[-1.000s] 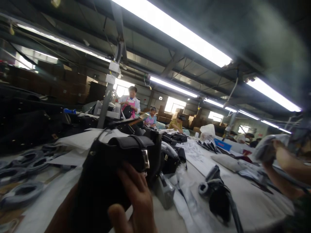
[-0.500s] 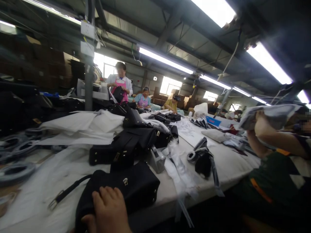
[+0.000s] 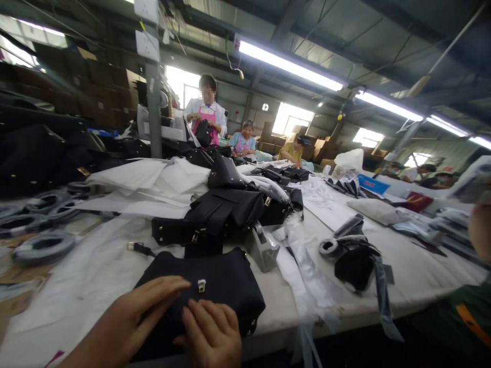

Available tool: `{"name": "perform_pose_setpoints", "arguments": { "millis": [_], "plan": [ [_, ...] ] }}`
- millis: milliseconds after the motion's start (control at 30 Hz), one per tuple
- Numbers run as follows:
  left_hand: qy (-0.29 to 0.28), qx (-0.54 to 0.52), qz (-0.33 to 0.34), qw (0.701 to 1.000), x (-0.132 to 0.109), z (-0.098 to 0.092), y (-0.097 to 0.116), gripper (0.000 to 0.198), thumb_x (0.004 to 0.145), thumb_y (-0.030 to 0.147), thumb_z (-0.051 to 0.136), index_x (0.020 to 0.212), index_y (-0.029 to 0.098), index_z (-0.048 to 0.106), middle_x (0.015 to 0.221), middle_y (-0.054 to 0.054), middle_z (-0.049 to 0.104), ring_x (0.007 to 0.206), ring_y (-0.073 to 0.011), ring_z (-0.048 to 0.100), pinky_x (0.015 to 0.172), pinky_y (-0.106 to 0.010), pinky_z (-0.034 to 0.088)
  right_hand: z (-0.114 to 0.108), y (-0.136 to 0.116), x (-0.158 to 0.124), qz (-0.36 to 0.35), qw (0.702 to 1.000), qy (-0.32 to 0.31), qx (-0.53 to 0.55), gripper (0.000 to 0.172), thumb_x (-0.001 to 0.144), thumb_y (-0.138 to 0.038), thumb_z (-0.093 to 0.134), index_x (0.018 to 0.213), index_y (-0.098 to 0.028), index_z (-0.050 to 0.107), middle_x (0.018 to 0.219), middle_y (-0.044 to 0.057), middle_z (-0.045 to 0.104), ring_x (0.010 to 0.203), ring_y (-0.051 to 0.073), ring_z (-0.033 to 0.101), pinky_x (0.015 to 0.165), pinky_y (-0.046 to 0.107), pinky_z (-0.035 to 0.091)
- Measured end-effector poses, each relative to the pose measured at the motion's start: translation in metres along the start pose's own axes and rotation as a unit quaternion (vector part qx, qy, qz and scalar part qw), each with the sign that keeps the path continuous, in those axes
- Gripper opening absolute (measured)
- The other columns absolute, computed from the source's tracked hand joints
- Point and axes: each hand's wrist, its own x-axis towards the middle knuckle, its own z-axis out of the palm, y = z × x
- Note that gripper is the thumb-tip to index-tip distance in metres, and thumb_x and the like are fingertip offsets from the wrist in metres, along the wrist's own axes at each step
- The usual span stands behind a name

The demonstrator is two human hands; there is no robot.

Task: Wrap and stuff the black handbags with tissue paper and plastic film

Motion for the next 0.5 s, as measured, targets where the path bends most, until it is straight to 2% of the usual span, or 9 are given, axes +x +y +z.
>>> {"name": "perform_pose_setpoints", "arguments": {
  "millis": [33, 100, 200, 267, 367, 433, 500],
  "plan": [
    [-0.041, 0.024, 0.029, 0.998, 0.019, 0.001, 0.008, 0.03, 0.089, 0.052, 0.063, 0.112, 0.041, 0.078, 0.123, 0.002, 0.075, 0.119, -0.031, 0.065, 0.107, -0.034, 0.049, 0.001, -0.002, -0.001, 0.002, 1.0, 0.016, 0.005, 0.029, 0.101, -0.046, 0.056, 0.12, -0.029, 0.071, 0.098, 0.001, 0.082, 0.084, 0.022, 0.078, 0.082, 0.035, 0.056],
    [-0.14, 0.065, 0.044, 0.987, 0.052, 0.002, 0.022, 0.033, 0.095, 0.046, 0.054, 0.118, 0.036, 0.076, 0.126, -0.002, 0.073, 0.121, -0.0295, 0.064, 0.108, -0.036, 0.047, -0.001, -0.004, -0.001, -0.001, 0.999, 0.032, 0.012, 0.029, 0.101, -0.047, 0.057, 0.121, -0.031, 0.071, 0.095, 0.0, 0.083, 0.081, 0.021, 0.078, 0.081, 0.033, 0.057],
    [-0.263, 0.084, 0.037, 0.96, 0.086, 0.001, 0.037, 0.029, 0.094, 0.045, 0.06, 0.109, 0.031, 0.08, 0.111, -0.005, 0.077, 0.106, -0.0273, 0.069, 0.098, -0.033, 0.051, -0.004, -0.001, -0.001, -0.008, 0.999, 0.032, 0.029, 0.031, 0.102, -0.046, 0.056, 0.124, -0.029, 0.069, 0.094, 0.0, 0.083, 0.079, 0.02, 0.079, 0.08, 0.032, 0.058],
    [-0.333, 0.085, 0.019, 0.939, 0.1, -0.001, 0.041, 0.026, 0.092, 0.045, 0.063, 0.1, 0.029, 0.082, 0.1, -0.004, 0.078, 0.092, -0.0243, 0.071, 0.083, -0.028, 0.055, -0.004, 0.0, -0.004, -0.008, 0.999, 0.034, 0.04, 0.031, 0.103, -0.045, 0.054, 0.125, -0.028, 0.069, 0.096, -0.001, 0.082, 0.079, 0.019, 0.079, 0.08, 0.031, 0.058],
    [-0.399, 0.076, -0.031, 0.913, 0.117, -0.001, 0.039, 0.022, 0.087, 0.043, 0.068, 0.093, 0.026, 0.082, 0.09, -0.004, 0.078, 0.078, -0.0219, 0.071, 0.064, -0.025, 0.054, 0.006, 0.001, -0.013, -0.006, 0.999, 0.03, 0.035, 0.032, 0.102, -0.047, 0.057, 0.125, -0.029, 0.068, 0.099, -0.001, 0.082, 0.081, 0.019, 0.079, 0.08, 0.032, 0.059],
    [-0.427, 0.063, -0.068, 0.899, 0.125, 0.002, 0.038, 0.018, 0.08, 0.04, 0.075, 0.089, 0.025, 0.081, 0.086, -0.004, 0.079, 0.077, -0.0232, 0.072, 0.063, -0.026, 0.055, 0.016, 0.001, -0.018, -0.012, 1.0, 0.02, 0.015, 0.032, 0.098, -0.05, 0.061, 0.119, -0.029, 0.07, 0.096, -0.001, 0.082, 0.076, 0.02, 0.079, 0.074, 0.033, 0.06],
    [-0.452, 0.053, -0.1, 0.885, 0.133, 0.005, 0.041, 0.016, 0.072, 0.038, 0.079, 0.084, 0.027, 0.081, 0.084, -0.004, 0.081, 0.078, -0.027, 0.075, 0.068, -0.032, 0.06, 0.024, 0.005, -0.017, -0.033, 0.999, -0.001, -0.013, 0.024, 0.09, -0.052, 0.069, 0.103, -0.032, 0.074, 0.085, -0.004, 0.082, 0.064, 0.019, 0.077, 0.062, 0.032, 0.06]
  ]
}}
